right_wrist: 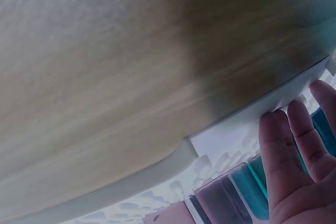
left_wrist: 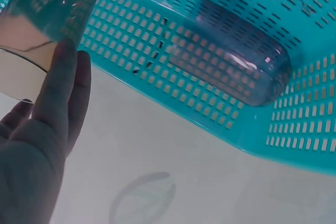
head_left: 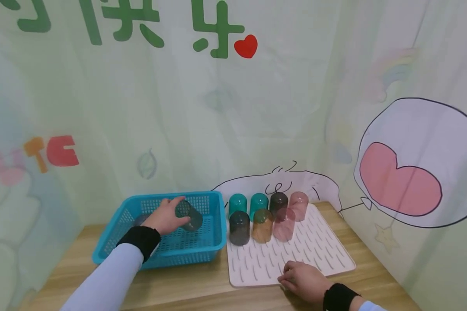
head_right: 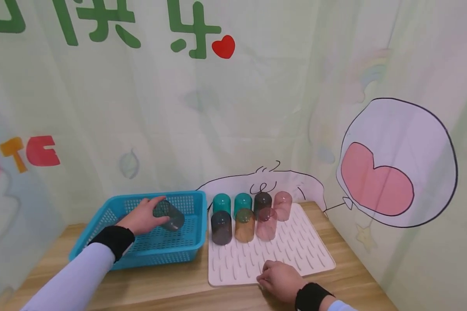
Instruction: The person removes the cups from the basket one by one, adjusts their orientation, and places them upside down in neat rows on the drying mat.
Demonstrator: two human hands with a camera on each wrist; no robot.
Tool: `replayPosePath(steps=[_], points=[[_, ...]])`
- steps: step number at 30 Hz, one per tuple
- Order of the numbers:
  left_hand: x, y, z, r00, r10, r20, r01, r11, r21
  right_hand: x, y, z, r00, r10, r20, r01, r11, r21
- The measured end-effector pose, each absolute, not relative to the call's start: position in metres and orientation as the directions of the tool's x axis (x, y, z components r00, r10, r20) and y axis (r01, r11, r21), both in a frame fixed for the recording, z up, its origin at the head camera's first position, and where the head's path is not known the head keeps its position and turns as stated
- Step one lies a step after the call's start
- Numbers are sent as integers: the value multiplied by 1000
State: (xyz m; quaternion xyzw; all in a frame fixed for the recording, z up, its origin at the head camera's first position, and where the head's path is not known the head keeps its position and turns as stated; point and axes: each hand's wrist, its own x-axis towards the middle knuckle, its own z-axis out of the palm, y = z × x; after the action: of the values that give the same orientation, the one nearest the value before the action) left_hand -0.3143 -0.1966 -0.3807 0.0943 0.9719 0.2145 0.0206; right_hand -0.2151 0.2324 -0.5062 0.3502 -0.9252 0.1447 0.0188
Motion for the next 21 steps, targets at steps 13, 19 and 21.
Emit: replayPosePath(steps=[13,19,21], points=[[-283,-192,-374,-964,250,94,258,781,568,-214,230,-499,-765,-639,82,-630,716,-300],[-271,-188,-379,-963,256,88,250,718,650,-212,227,-495,-780,-623,52,-603,728,-326],[-268,-187,-382,-964,251,86,243,701,671,-212,227,-494,-781,-623,45,-600,727,-335]])
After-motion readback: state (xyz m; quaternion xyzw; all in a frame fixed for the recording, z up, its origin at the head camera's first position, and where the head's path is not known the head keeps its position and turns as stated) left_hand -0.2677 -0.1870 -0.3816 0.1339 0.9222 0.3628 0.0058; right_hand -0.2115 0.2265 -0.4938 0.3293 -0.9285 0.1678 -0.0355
